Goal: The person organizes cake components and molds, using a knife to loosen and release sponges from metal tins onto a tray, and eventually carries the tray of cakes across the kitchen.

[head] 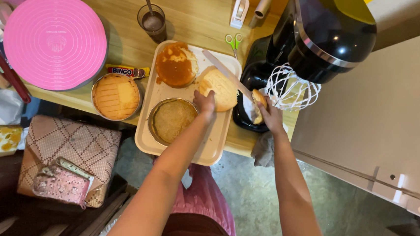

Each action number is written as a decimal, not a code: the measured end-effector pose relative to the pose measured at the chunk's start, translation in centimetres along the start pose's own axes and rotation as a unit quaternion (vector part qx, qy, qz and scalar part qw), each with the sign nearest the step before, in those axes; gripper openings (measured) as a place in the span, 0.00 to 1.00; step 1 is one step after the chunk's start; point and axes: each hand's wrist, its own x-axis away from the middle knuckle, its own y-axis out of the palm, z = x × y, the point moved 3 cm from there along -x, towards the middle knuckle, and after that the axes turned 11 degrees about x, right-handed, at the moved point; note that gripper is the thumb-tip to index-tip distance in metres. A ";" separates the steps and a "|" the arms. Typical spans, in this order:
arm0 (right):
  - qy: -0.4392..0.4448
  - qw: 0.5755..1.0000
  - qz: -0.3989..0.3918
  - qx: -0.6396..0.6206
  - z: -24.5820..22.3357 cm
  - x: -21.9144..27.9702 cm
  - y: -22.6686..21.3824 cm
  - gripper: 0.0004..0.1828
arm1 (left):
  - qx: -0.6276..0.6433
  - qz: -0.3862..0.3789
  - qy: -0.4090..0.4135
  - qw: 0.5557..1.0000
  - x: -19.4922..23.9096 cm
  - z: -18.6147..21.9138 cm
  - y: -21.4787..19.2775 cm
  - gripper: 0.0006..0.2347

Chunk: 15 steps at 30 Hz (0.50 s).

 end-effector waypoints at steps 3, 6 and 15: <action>0.151 0.976 -0.149 -0.043 0.6 0.4 0.6 0.25 | 0.031 0.026 -0.127 0.991 -1.5 -0.1 -0.1 0.33; 0.182 0.967 -0.171 -0.043 0.7 0.5 1.1 0.25 | 0.363 -0.147 -0.154 0.907 -3.1 0.2 0.1 0.25; 0.158 0.985 -0.066 0.006 4.3 1.4 4.1 0.34 | 0.486 -0.331 -0.296 0.753 -3.6 3.0 1.4 0.34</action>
